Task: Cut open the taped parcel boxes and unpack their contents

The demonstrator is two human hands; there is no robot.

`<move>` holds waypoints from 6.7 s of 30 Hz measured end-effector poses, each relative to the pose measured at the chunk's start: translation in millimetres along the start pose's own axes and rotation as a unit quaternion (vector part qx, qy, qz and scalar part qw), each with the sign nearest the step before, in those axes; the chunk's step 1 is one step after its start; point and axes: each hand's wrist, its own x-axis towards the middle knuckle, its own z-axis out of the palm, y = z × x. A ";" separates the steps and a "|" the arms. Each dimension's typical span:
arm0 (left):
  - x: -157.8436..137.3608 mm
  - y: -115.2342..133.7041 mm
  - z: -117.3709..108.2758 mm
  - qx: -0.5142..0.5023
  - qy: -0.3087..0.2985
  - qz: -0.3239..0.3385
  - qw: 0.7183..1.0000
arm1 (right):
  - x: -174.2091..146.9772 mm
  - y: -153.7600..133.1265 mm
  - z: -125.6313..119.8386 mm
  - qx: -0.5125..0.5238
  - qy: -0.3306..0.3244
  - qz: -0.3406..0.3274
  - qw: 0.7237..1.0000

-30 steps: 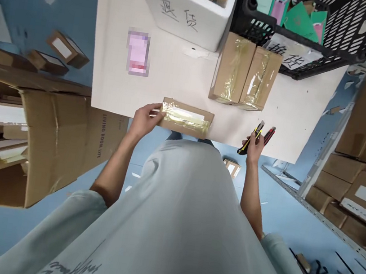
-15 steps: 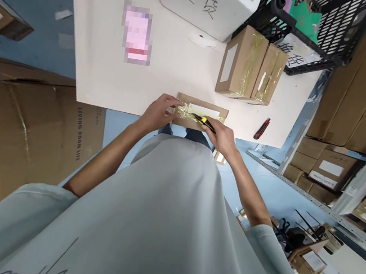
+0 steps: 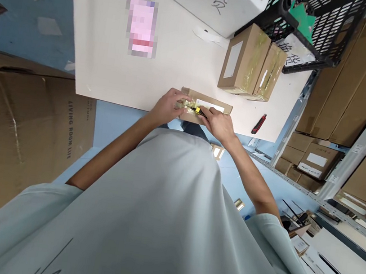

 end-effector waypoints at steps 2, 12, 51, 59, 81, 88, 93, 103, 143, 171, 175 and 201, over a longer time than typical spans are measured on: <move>0.5 -1.3 0.5 -0.006 0.001 0.000 1.000 | 0.2 -1.5 0.0 -0.006 -0.002 0.005 1.000; 3.6 -3.5 2.6 -0.003 0.011 0.001 1.000 | 5.3 -7.0 1.2 -0.057 -0.007 0.001 0.998; -3.7 45.1 34.1 0.091 0.177 -0.165 0.966 | -42.3 175.6 74.5 0.006 0.009 -0.044 0.999; -2.8 48.4 32.1 0.096 0.183 -0.177 0.962 | -42.6 173.7 63.6 0.036 0.022 -0.078 0.996; -1.7 44.3 40.3 0.085 0.221 -0.172 0.956 | -29.2 169.3 46.2 0.006 -0.002 -0.101 0.995; -5.4 38.3 33.6 0.078 0.223 -0.183 0.954 | -8.5 192.7 130.0 0.192 0.076 -0.096 0.974; -11.6 22.4 10.3 0.085 0.260 -0.165 0.948 | 4.6 160.1 178.5 0.501 0.161 0.020 0.850; -9.4 16.1 -15.8 0.178 0.248 -0.170 0.937 | 19.0 96.5 150.4 0.778 0.104 0.013 0.619; 88.5 73.7 23.4 0.065 -0.068 0.010 0.995 | -68.2 -27.7 21.4 0.337 0.109 0.190 0.915; 70.7 68.6 47.7 0.077 -0.002 -0.019 0.997 | -84.5 -64.6 21.1 0.163 -0.018 0.261 0.951; 61.6 83.1 48.9 0.096 0.006 -0.050 0.994 | -97.1 -62.2 29.8 0.166 -0.038 0.251 0.953; 46.6 113.9 161.4 0.346 0.004 0.130 0.929 | -105.6 95.1 86.4 0.365 0.192 0.172 0.894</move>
